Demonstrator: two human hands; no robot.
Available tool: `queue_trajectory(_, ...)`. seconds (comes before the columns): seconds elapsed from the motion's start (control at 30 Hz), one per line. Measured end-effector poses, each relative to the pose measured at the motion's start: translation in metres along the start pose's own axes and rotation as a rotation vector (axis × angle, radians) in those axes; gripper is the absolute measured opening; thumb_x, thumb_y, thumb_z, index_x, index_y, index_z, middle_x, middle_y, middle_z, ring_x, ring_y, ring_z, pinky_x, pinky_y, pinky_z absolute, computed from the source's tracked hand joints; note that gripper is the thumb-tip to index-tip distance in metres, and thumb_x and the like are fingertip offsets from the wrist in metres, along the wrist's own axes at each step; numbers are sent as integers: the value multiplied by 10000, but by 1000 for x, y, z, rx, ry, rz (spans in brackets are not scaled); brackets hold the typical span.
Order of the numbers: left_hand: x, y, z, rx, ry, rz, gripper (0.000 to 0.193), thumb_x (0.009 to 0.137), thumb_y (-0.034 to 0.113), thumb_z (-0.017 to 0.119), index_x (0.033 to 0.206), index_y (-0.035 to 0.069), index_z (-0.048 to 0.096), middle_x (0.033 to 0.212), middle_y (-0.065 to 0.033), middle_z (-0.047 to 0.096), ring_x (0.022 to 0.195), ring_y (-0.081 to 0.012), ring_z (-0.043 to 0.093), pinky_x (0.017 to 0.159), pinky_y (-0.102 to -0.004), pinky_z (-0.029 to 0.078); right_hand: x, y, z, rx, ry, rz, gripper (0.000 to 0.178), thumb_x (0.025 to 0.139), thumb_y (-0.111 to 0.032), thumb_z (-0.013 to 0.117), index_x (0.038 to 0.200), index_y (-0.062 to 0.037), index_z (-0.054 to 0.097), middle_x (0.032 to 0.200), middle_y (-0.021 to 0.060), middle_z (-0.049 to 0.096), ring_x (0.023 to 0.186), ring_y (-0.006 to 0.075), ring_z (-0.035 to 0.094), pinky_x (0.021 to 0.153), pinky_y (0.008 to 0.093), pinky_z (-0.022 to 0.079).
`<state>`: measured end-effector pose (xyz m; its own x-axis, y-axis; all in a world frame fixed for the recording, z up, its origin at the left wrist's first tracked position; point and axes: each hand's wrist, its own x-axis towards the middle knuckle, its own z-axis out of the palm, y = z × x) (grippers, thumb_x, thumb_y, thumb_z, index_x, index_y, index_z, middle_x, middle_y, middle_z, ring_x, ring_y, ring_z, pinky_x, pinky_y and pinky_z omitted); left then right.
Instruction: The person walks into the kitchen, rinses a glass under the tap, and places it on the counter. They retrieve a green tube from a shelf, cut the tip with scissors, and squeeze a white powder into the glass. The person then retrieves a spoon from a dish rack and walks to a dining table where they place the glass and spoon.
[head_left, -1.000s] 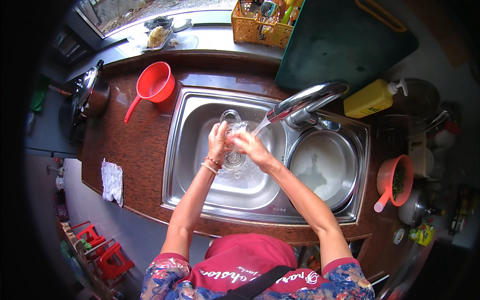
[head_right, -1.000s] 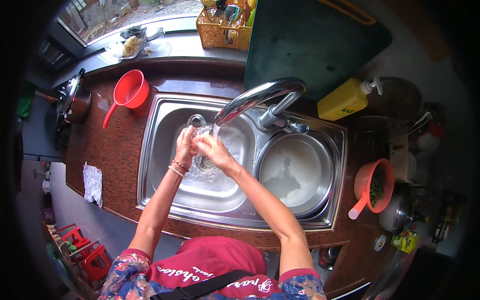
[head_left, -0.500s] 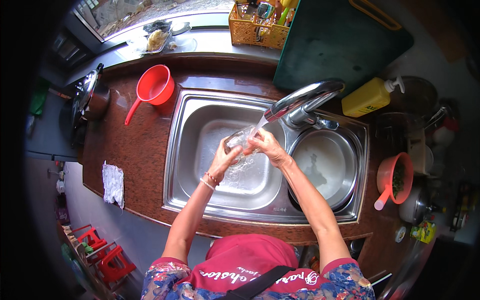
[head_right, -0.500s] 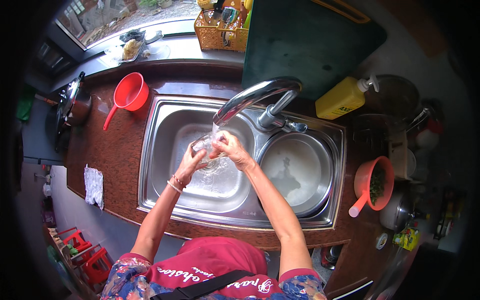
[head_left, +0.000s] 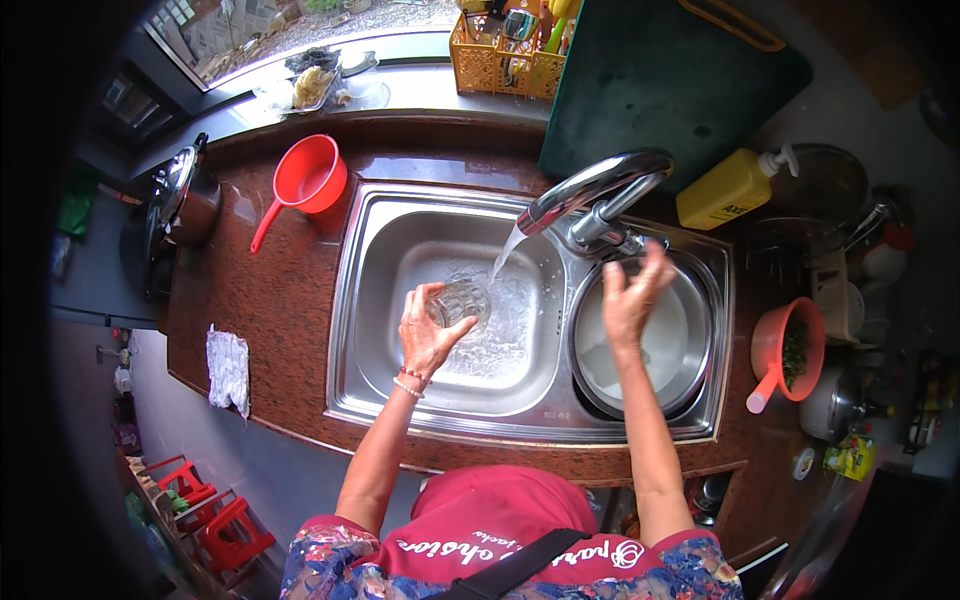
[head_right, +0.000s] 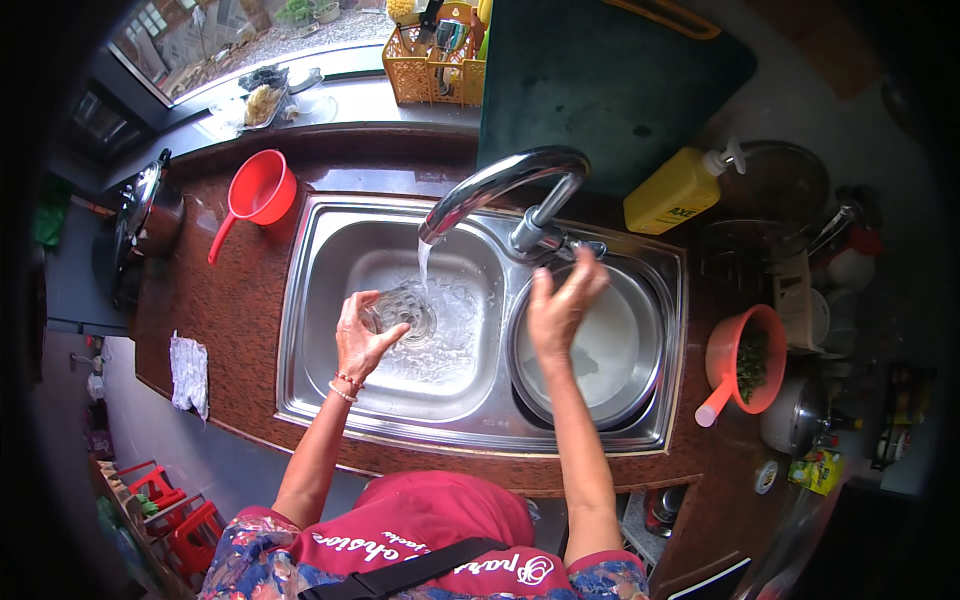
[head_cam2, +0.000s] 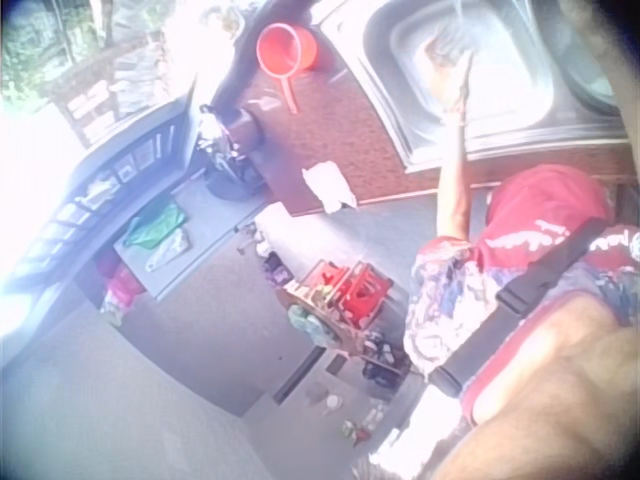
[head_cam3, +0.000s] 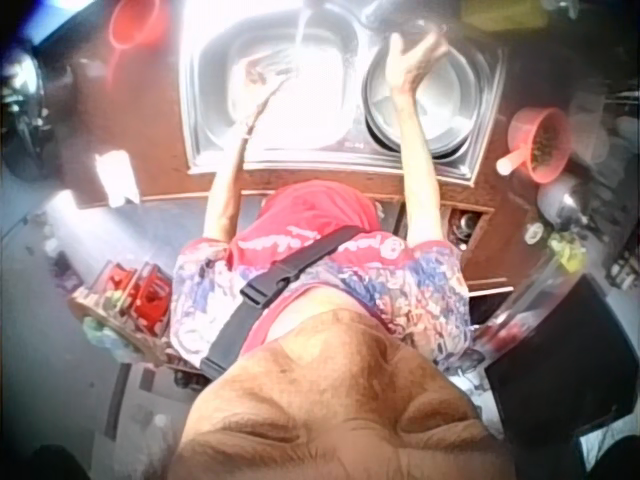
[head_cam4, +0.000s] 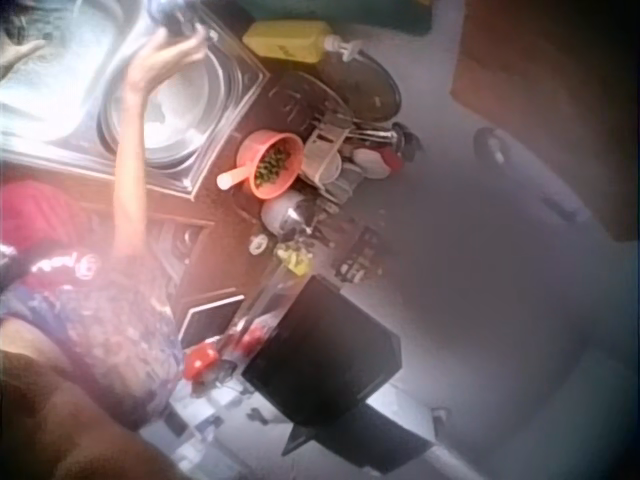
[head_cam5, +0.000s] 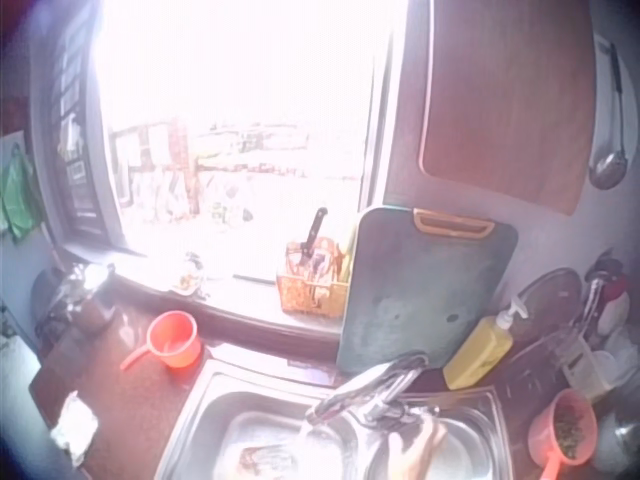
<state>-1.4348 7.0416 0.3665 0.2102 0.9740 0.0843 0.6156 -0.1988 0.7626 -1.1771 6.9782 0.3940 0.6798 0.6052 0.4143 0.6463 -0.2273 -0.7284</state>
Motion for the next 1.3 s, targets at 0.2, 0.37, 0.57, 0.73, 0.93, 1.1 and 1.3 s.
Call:
queue_trajectory(0.2,-14,2,-13,74,-89,-51,584,538,293,791,1010,70,530,983,-94,537,885,-261,554,759,-363,466,29,37,-8,329,-201,339,712,792,-158,603,1360,-3,203,1340,217,280,1210,318,339,977,367,330)
queue_trajectory(0.37,-26,5,-17,107,-105,-82,592,534,312,793,1013,83,531,977,-86,536,889,-263,559,752,-370,469,7,32,-17,110,-132,175,692,779,-159,614,1342,-6,242,1283,212,318,1180,347,354,996,386,297)
queue_trajectory(0.57,-32,8,-30,116,-91,-80,587,536,322,793,1005,86,530,983,-88,538,888,-262,562,765,-374,469,-64,3,-12,91,-220,101,383,715,-19,608,1087,-14,517,1078,153,431,1038,292,451,920,364,366)
queue_trajectory(0.73,-40,4,-36,109,-53,-69,590,531,323,796,1002,85,533,995,-94,549,909,-265,560,786,-372,462,-137,-2,14,233,-670,222,278,738,-47,608,1013,-83,593,963,109,505,803,214,580,721,319,481)
queue_trajectory(0.93,-46,-9,-36,-2,-34,-86,590,563,365,801,986,64,520,945,-96,562,831,-239,588,666,-344,499,-185,-22,35,358,-996,442,343,828,-211,592,1117,-36,537,1050,97,540,792,187,600,684,279,483)
queue_trajectory(1.1,-55,-13,-43,-815,-176,-661,464,765,304,673,1081,35,465,953,-112,581,742,-192,629,519,-262,547,-184,-71,18,1094,-1029,980,335,895,-302,510,1090,-31,527,991,52,565,763,135,587,549,225,432)
queue_trajectory(1.3,-79,-22,-29,-1588,-407,-657,571,840,485,502,1215,58,445,1095,-124,573,967,-246,580,757,-392,503,-200,-61,33,1604,-938,1262,319,906,-349,477,908,-42,562,879,62,603,586,97,534,395,174,354)
